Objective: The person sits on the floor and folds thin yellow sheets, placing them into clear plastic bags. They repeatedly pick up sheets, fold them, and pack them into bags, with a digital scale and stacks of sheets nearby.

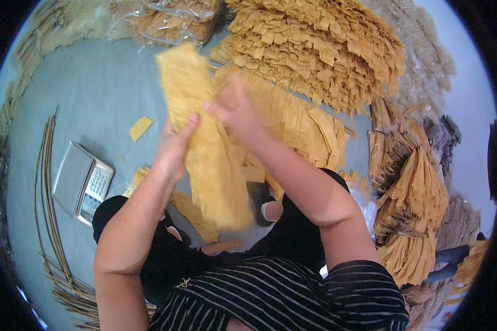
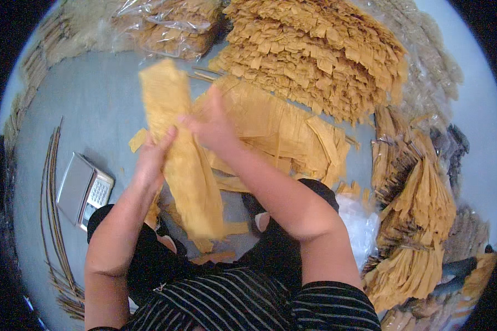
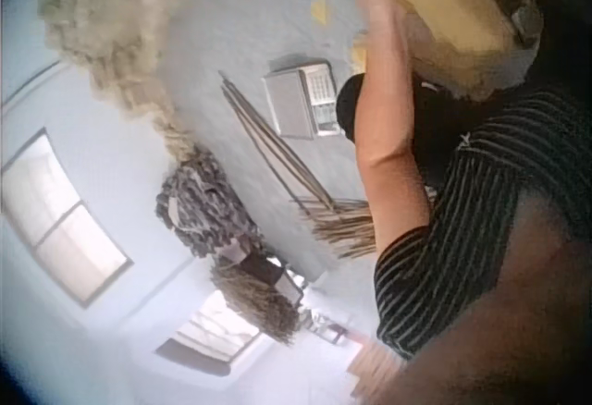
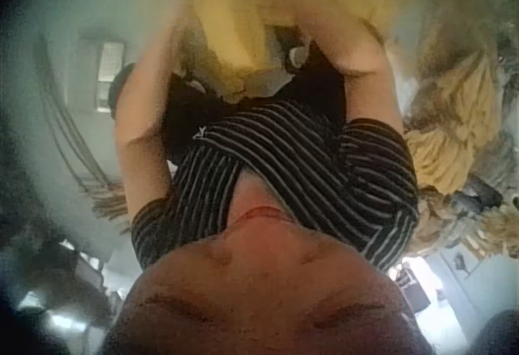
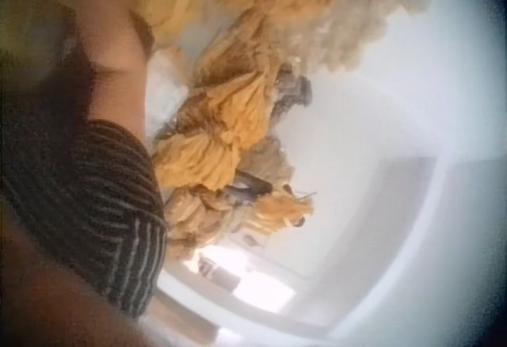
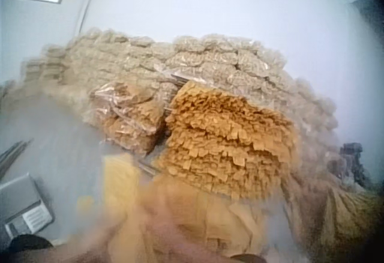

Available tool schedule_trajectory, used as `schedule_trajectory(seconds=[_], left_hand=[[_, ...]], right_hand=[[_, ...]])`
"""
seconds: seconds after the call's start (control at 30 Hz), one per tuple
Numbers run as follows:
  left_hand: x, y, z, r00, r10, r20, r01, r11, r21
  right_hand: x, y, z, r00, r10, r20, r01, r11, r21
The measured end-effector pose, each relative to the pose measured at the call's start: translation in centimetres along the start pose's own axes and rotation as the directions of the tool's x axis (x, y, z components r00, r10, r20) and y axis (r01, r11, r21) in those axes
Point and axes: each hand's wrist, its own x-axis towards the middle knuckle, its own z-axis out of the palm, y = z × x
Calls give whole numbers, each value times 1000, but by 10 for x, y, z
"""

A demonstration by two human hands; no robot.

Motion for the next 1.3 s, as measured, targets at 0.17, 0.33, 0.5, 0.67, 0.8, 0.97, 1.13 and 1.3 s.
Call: schedule_trajectory(seconds=[0.17,0.33,0.5,0.67,0.8,0.97,1.13,1.3], left_hand=[[14,16,-27,956,277,-94,-285,955,-82],[9,36,-41,976,205,-73,-208,978,-30],[11,54,-69,903,368,-221,-324,922,213],[2,64,-84,822,475,-312,-368,863,345],[-7,62,-83,815,454,-361,-297,862,411],[-4,59,-80,846,382,-371,-229,890,394],[-1,54,-82,884,331,-328,-196,903,383],[0,50,-81,909,302,-288,-176,903,391]], right_hand=[[-28,10,27,840,223,495,-355,915,190],[-19,4,30,802,180,570,-314,938,146],[-5,96,-2,608,493,622,-626,780,-7],[-54,286,-81,797,602,46,-330,498,-802],[-117,319,-92,803,591,-75,-217,173,-961],[-159,344,-114,917,399,-22,6,-69,-998],[-143,343,-120,812,583,-27,29,-86,-996],[-117,314,-124,782,621,-50,-162,125,-979]])
